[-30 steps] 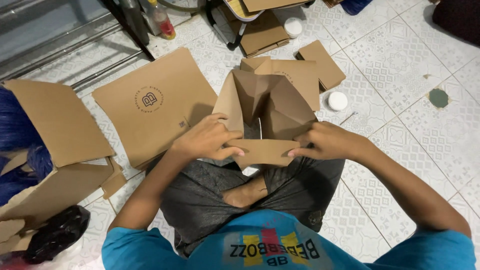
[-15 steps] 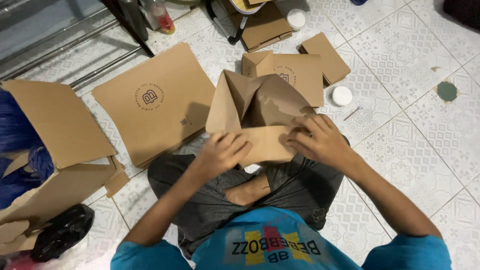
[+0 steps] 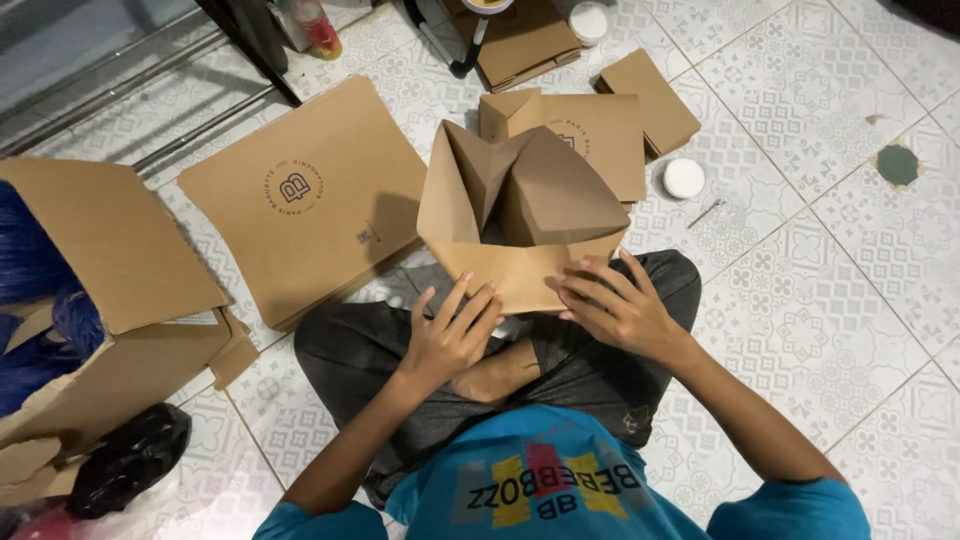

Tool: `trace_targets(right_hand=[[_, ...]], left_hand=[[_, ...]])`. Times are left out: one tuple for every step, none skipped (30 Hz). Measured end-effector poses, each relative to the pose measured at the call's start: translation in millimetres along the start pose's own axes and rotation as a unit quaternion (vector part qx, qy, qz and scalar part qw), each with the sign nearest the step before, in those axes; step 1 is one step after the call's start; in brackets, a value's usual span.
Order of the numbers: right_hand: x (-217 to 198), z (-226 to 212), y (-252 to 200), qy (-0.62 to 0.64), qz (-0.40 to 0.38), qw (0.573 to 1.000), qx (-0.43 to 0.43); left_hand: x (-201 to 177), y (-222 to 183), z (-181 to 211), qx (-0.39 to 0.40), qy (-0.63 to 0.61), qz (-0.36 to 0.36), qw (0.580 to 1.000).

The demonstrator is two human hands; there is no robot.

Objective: The person sits on the floor and folds flat brown paper bags into upright bags by hand. They repeatedly pick up a flat bag, fold the bottom and side flaps to form the base, and place the finished bag into a growing stack.

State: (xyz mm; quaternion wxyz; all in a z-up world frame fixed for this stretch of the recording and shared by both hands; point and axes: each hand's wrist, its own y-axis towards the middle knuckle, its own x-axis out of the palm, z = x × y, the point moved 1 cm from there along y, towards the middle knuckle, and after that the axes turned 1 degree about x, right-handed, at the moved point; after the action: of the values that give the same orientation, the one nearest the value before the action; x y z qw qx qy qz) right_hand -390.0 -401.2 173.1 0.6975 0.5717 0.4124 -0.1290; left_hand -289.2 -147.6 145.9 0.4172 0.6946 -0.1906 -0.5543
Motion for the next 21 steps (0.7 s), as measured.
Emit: trace_targets(right_hand=[[1.9,0.3,-0.7,0.000,0.002,1.000,-0.001],[3.8,1.2,-1.5,0.024,0.002,1.000,0.016],[4.6,1.3,-3.5,0.048,0.002,0.998,0.034],[3.8,1.9,-4.5,0.047,0.003,0.998,0.035],[4.0,2.8,-4.7,0.058,-0.009,0.998,0.034],[4.3,3.6,-4.8,0.069,-0.020,0.997,0.033],[6.2,5.2,-7.4,0.069,-0.020,0.997,0.034],[8.3,6.5,-10.0,0.079,-0.024,0.996,0.022],[10.0,8.3,-13.0,0.089,-0.029,0.996,0.010],[8.5,5.9,-11.8,0.090,-0.029,0.996,0.011],[8.2,4.9,-9.3,0.091,-0.035,0.995,0.013],[7.8,3.6,-6.7,0.093,-0.041,0.995,0.015],[9.8,-4.5,1.8,0.092,-0.041,0.995,0.016],[12.0,-12.5,10.2,0.095,-0.038,0.995,0.020],[13.5,-20.7,17.9,0.098,-0.037,0.994,0.025],[22.9,-27.8,15.9,0.097,-0.037,0.994,0.026],[32.3,-34.6,14.6,0.108,-0.012,0.994,0.026],[41.7,-41.5,13.4,0.119,0.013,0.992,0.025],[38.6,-40.0,16.1,0.120,0.014,0.992,0.024],[35.6,-38.7,18.9,0.102,0.013,0.995,0.016],[32.9,-37.2,22.0,0.084,0.012,0.996,0.009]], left_hand=[[0.6,-0.4,-0.6,0.001,0.001,0.000,1.000],[1.4,-0.7,-1.4,-0.012,-0.016,-0.004,1.000],[2.5,-1.0,-1.2,-0.024,-0.036,-0.009,0.999],[2.3,-0.1,-0.4,-0.022,-0.037,-0.009,0.999],[2.2,0.8,-0.5,-0.035,-0.064,-0.013,0.997],[2.0,1.6,-0.8,-0.049,-0.091,-0.018,0.995],[-0.6,5.1,-0.8,-0.048,-0.091,-0.019,0.995],[-3.1,8.4,-1.0,-0.052,-0.107,-0.021,0.993],[-5.3,11.9,-0.4,-0.057,-0.123,-0.024,0.991],[-4.0,9.9,1.9,-0.057,-0.123,-0.025,0.990],[-2.2,8.6,2.5,-0.065,-0.129,-0.020,0.989],[-0.5,7.2,3.1,-0.073,-0.136,-0.015,0.988],[-1.1,8.3,5.0,-0.072,-0.136,-0.015,0.988],[-1.4,9.3,6.8,-0.076,-0.139,-0.017,0.987],[-1.8,10.1,9.7,-0.081,-0.142,-0.019,0.986],[3.9,5.7,13.5,-0.081,-0.143,-0.020,0.986],[9.3,1.5,16.6,-0.079,-0.139,-0.006,0.987],[14.6,-2.8,19.6,-0.076,-0.134,0.009,0.988],[11.0,0.0,17.6,-0.076,-0.133,0.009,0.988],[7.2,3.0,15.6,-0.066,-0.114,0.015,0.991],[3.4,6.2,13.1,-0.056,-0.095,0.022,0.994]])
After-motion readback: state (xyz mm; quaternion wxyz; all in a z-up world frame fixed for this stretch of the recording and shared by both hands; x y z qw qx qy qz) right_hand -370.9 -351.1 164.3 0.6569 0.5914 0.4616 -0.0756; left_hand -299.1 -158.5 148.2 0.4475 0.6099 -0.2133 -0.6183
